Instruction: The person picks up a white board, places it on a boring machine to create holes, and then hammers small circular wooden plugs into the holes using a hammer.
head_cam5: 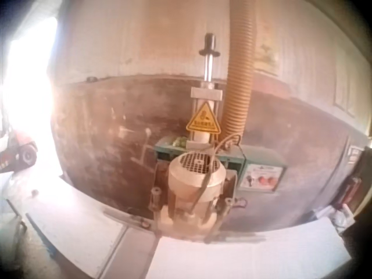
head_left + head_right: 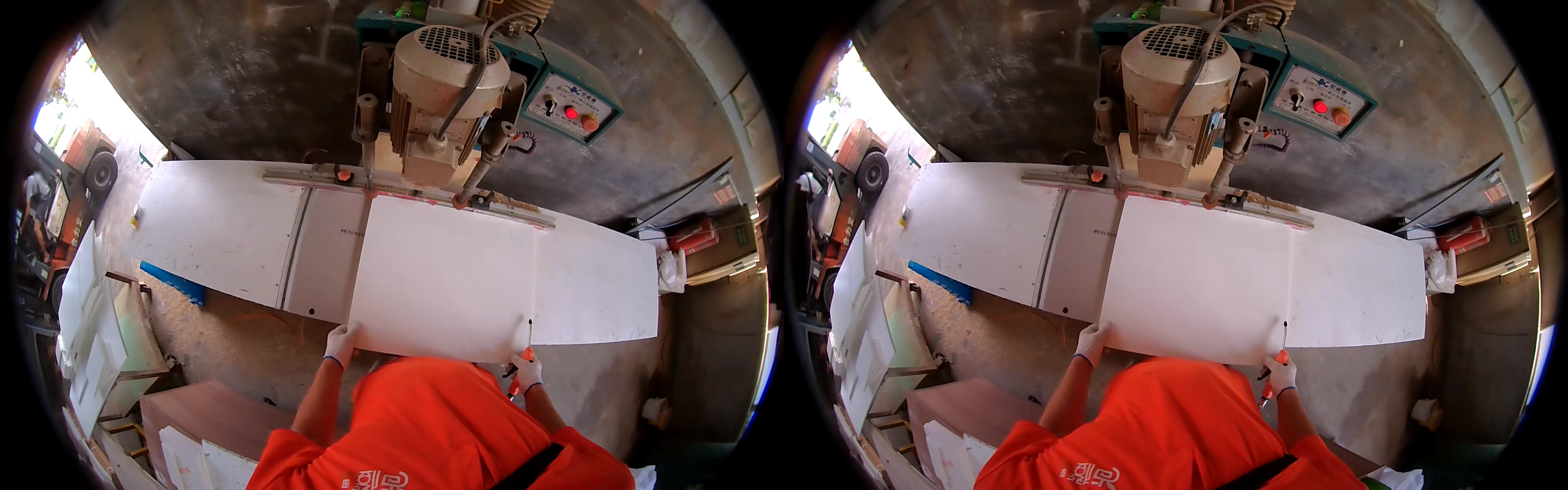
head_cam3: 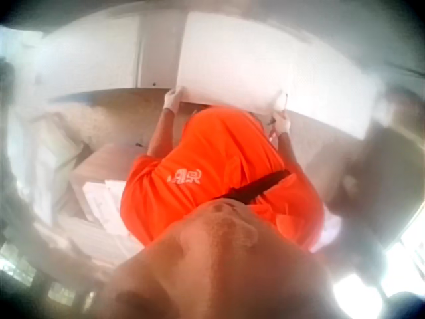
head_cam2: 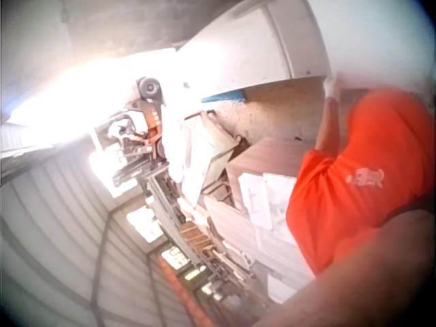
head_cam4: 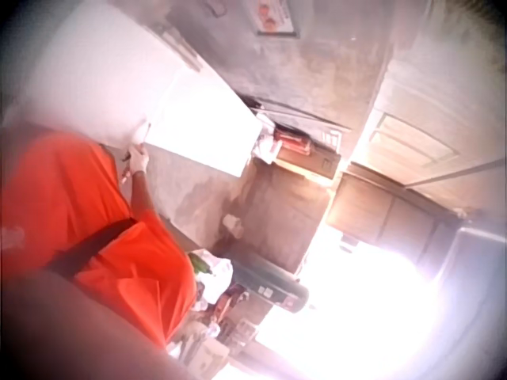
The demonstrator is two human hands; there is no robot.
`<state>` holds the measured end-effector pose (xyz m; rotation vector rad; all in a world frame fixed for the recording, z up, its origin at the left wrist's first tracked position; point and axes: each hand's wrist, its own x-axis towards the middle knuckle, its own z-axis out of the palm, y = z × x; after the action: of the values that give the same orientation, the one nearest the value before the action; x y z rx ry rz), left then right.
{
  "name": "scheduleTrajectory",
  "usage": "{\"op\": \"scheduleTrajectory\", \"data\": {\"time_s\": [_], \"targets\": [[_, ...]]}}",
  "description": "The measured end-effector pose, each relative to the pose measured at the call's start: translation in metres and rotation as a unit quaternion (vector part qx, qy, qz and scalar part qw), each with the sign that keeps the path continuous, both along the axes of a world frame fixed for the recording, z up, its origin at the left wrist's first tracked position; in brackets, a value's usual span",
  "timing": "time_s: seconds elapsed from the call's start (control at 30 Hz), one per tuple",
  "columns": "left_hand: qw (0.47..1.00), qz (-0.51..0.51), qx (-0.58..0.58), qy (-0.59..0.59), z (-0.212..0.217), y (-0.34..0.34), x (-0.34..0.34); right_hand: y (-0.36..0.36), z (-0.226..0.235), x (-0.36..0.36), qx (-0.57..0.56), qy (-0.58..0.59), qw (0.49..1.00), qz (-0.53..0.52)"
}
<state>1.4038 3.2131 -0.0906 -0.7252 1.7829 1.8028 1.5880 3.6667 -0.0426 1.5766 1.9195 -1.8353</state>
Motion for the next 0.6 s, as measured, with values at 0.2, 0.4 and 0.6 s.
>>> {"op": "scheduleTrajectory", "data": {"time_s": [0.2, 0.4, 0.6], "targets": [[1.000, -0.003, 0.024, 0.001, 0.003, 0.002, 0.001, 0.017, -0.007, 0.009, -0.007, -0.010, 0.999, 0.035], [1.000, 0.028, -0.013, 0.006, 0.004, 0.006, 0.008, 0.007, 0.030, 0.005, 0.073, -0.024, 0.983, 0.167], [0.994, 0.094, -0.039, 0.024, 0.006, 0.027, 0.006, 0.014, 0.033, 0.004, 0.094, -0.048, 0.955, 0.278]]}}
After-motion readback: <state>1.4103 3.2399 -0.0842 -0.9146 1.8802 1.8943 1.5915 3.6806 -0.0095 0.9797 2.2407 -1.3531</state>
